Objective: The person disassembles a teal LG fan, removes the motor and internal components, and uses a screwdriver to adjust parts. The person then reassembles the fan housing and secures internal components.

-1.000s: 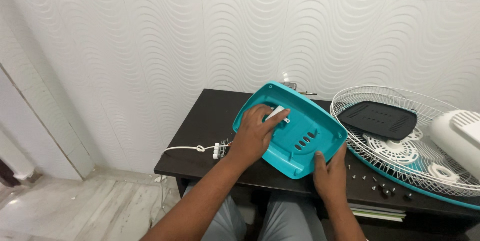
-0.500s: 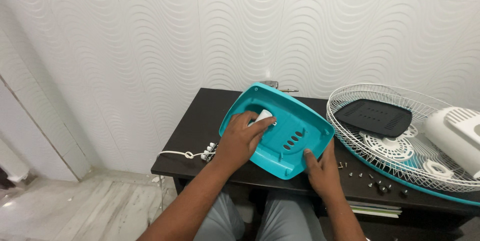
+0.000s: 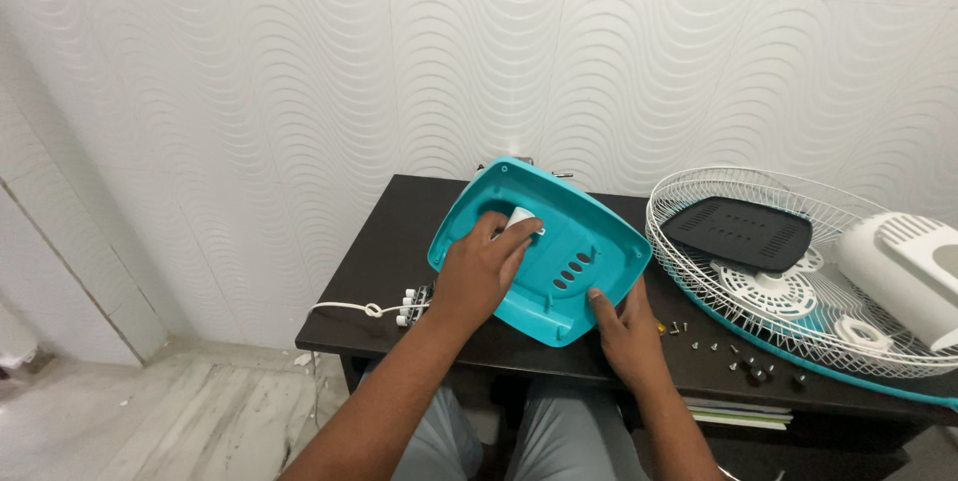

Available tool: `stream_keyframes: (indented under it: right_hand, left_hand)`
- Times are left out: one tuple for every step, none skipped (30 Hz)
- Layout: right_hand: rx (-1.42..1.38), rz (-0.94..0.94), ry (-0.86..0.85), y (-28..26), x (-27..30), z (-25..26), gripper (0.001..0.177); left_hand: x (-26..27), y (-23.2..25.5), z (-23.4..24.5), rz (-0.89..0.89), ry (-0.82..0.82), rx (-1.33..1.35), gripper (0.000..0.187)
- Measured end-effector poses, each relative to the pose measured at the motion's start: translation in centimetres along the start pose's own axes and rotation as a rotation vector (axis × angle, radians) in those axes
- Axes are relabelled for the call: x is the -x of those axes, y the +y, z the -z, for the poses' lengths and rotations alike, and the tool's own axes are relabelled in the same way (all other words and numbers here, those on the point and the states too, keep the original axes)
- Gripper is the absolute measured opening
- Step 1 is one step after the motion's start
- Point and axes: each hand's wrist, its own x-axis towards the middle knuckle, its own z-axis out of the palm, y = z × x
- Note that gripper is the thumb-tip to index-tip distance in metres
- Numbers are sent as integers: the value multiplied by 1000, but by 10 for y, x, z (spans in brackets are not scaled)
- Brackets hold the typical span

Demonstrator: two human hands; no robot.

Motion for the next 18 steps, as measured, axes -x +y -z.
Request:
stream_keyframes:
  right_hand:
    - [46, -2, 9, 1, 0, -1, 61]
    - [92, -6, 20, 3, 0, -2, 59]
    - [138, -10, 30, 5, 0, -2, 57]
    - [136, -13, 36, 6, 1, -3, 56]
    - [133, -15, 42, 7, 1, -4, 54]
    - [129, -18, 46, 9, 1, -4, 53]
    - [132, -10, 40, 9, 2, -3, 52]
    - [136, 0, 35, 9, 2, -3, 51]
    - [140, 11, 29, 8, 2, -3, 50]
    - [128, -5, 24, 7, 2, -3, 51]
    - [116, -21, 20, 5, 2, -4, 51]
    - [104, -40, 15, 3, 3, -4, 52]
    - [129, -70, 15, 1, 3, -5, 52]
    - [155, -105, 18, -1, 4, -5, 52]
    - [181, -139, 21, -4, 4, -6, 52]
    - [167, -121, 20, -7, 5, -5, 53]
    - [154, -102, 20, -9, 6, -5, 53]
    - [142, -79, 23, -12, 5, -6, 53]
  left_hand:
    - [0, 1, 0, 22, -9, 14, 31]
    - [1, 1, 0, 44, -20, 30, 29]
    - [1, 2, 0, 51, -25, 25, 29]
    - [2, 1, 1, 57, -30, 21, 28]
    - [2, 1, 1, 63, -35, 16, 28]
    - [3, 1, 1, 68, -38, 18, 29]
    - [3, 1, 1, 73, -41, 21, 29]
    - [3, 1, 1, 77, -42, 23, 29]
    - [4, 1, 1, 66, -41, 24, 29]
    - [6, 2, 1, 56, -41, 26, 29]
    - [7, 1, 2, 46, -41, 28, 29]
    - [9, 1, 1, 44, -33, 19, 30]
    - [10, 0, 1, 41, -25, 10, 31]
    - [12, 0, 1, 39, -20, 5, 31]
    - [13, -1, 1, 37, -17, 2, 32]
    - [13, -2, 1, 38, -19, 5, 32]
    - [14, -3, 0, 39, -20, 8, 32]
    - [15, -5, 0, 27, -3, 10, 32]
